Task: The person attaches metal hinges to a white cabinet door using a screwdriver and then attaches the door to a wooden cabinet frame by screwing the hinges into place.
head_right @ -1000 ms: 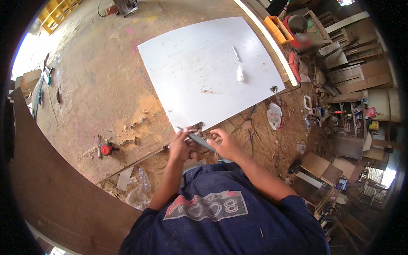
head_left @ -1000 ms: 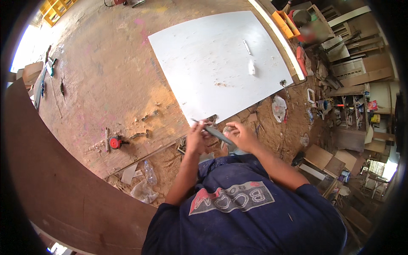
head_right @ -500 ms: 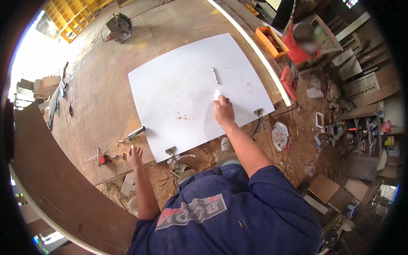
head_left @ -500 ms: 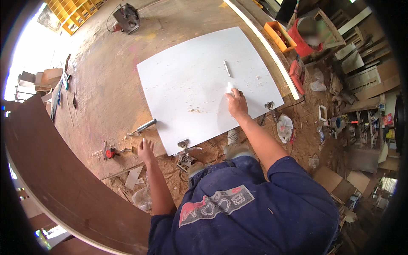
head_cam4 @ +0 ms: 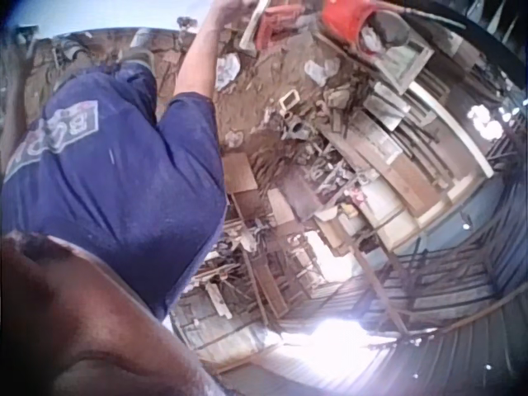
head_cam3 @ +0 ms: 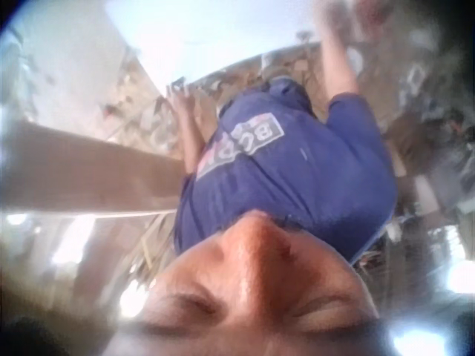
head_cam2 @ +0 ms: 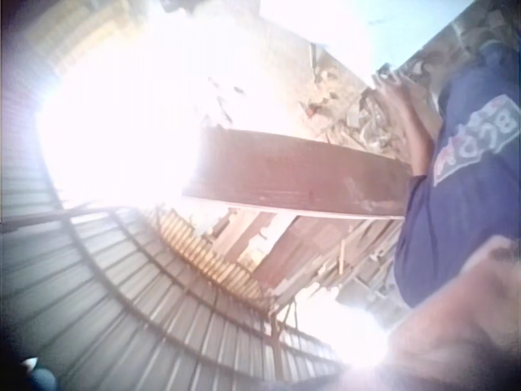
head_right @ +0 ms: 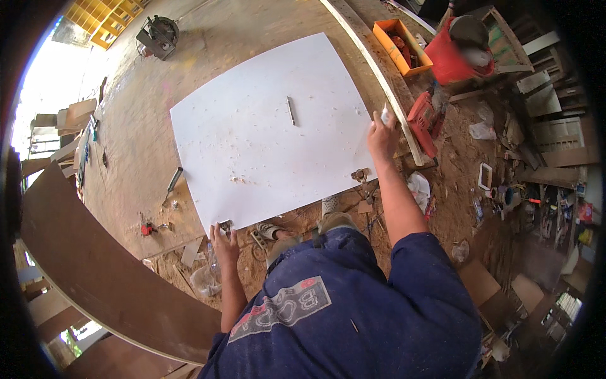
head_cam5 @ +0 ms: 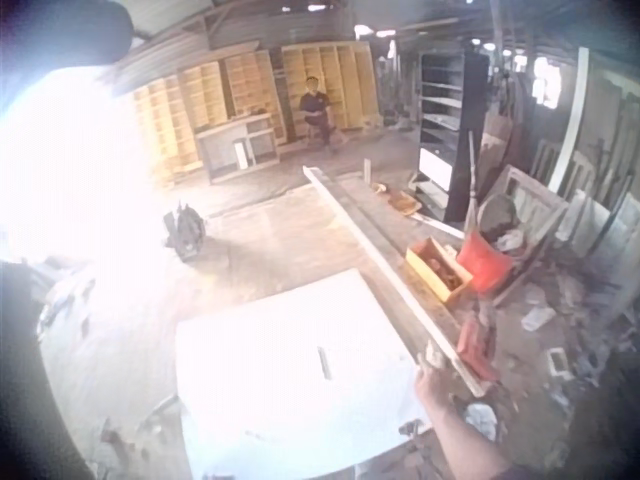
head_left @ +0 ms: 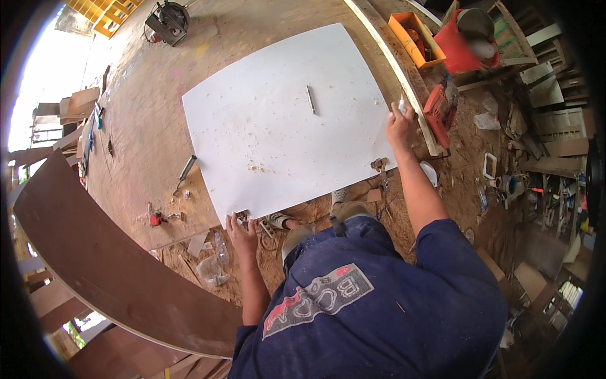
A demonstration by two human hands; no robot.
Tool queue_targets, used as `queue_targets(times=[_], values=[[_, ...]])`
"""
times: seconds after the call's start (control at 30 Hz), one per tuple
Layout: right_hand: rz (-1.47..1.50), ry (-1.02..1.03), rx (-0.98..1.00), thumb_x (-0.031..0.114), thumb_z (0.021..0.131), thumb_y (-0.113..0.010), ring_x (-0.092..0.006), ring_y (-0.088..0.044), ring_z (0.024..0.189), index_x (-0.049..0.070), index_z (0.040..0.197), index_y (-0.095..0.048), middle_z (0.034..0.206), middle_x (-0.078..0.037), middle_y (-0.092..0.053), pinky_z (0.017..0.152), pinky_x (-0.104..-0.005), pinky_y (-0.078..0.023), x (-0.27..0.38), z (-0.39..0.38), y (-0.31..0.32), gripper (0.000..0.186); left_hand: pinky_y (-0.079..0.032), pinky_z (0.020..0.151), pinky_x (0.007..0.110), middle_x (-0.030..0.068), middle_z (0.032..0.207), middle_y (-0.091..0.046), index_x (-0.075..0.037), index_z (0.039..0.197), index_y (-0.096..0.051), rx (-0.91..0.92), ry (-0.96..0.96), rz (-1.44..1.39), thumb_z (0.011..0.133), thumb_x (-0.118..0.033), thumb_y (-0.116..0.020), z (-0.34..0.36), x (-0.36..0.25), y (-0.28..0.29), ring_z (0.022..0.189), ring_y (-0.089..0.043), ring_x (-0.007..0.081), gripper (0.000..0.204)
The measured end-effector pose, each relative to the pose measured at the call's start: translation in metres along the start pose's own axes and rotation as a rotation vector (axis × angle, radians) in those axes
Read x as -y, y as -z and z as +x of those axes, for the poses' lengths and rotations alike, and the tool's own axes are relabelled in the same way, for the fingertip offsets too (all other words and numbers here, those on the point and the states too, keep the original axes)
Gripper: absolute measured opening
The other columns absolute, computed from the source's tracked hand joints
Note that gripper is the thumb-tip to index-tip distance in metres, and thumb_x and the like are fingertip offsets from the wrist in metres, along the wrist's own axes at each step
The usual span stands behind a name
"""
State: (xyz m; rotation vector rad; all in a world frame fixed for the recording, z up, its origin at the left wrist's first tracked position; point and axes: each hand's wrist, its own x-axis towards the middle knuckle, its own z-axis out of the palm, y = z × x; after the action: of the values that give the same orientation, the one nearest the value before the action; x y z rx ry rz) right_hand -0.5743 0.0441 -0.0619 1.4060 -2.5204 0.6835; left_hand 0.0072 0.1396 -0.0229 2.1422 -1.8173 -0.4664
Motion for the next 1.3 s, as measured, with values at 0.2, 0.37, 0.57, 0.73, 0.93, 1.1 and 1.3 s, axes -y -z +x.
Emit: queue_targets(times=[0.2,0.37,0.57,0.73,0.93,1.1,1.3], values=[[0.323,0.377,0.096,0.020,0.087,-0.073,-0.0421,-0.053,0.128,0.010,0.128,-0.070,0.141,-0.024,-0.055,0.109,-0.0532,-0.043,0.101,0.017,-0.027,0.042,-0.032,0.123,0.049,0.0325,0.163,-0.031,0.002,0.154,-0.042,0.096,0.058,0.067,0.093,-0.024,-0.076,0.002,0.003,-0.001,0.152,-0.030,0.0469,0.074],[0.363,0.640,0.380,0.014,0.092,-0.062,-0.0390,-0.047,0.141,0.008,0.134,-0.067,0.156,-0.020,-0.048,0.120,-0.0484,-0.035,0.181,0.009,-0.049,0.043,-0.030,0.125,0.048,0.0323,0.164,-0.028,0.004,0.155,-0.039,0.135,0.099,0.084,0.092,-0.023,-0.077,0.009,-0.006,-0.003,0.153,-0.028,0.0461,0.078],[0.129,0.547,0.187,0.007,0.092,-0.052,-0.0349,-0.057,0.131,-0.003,0.128,-0.069,0.135,-0.014,-0.068,0.112,-0.0474,-0.043,0.134,0.025,-0.065,0.041,-0.034,0.123,0.047,0.0302,0.157,-0.040,0.004,0.148,-0.048,0.073,0.154,0.037,0.089,-0.023,-0.078,-0.010,-0.025,0.002,0.149,-0.037,0.0441,0.071],[-0.022,0.361,0.230,0.021,0.098,-0.061,-0.0411,-0.043,0.145,-0.003,0.136,-0.063,0.150,-0.022,-0.054,0.121,-0.0494,-0.034,0.057,0.055,-0.033,0.045,-0.049,0.105,0.046,0.0254,0.130,-0.063,0.003,0.122,-0.067,-0.098,0.064,0.067,0.089,-0.019,-0.075,-0.029,-0.075,0.001,0.124,-0.059,0.0403,0.040],[0.121,0.286,0.338,0.020,0.093,-0.068,-0.0439,-0.044,0.142,0.001,0.133,-0.064,0.149,-0.026,-0.051,0.119,-0.0529,-0.034,0.018,0.017,0.009,0.044,-0.059,0.073,0.037,0.0140,0.105,-0.072,0.002,0.100,-0.066,0.147,0.508,-0.846,0.096,-0.030,-0.075,-0.045,-0.090,-0.072,0.089,-0.074,0.0247,0.033],[0.199,0.185,0.477,0.024,0.092,-0.072,-0.0418,-0.043,0.143,0.002,0.138,-0.060,0.151,-0.024,-0.049,0.118,-0.0513,-0.037,0.004,-0.068,0.051,0.052,-0.058,0.069,0.034,0.0113,0.110,-0.068,-0.001,0.122,-0.059,0.175,0.870,-1.319,0.099,-0.036,-0.072,-0.044,-0.050,-0.127,0.088,-0.070,0.0189,0.045],[0.185,0.040,0.463,0.024,0.091,-0.074,-0.0425,-0.044,0.143,0.005,0.146,-0.052,0.148,-0.023,-0.050,0.115,-0.0506,-0.040,-0.009,-0.110,0.074,0.062,-0.057,0.070,0.034,0.0111,0.111,-0.070,0.001,0.125,-0.061,0.178,0.914,-1.462,0.099,-0.032,-0.072,-0.025,-0.052,-0.120,0.088,-0.071,0.0222,0.043]])
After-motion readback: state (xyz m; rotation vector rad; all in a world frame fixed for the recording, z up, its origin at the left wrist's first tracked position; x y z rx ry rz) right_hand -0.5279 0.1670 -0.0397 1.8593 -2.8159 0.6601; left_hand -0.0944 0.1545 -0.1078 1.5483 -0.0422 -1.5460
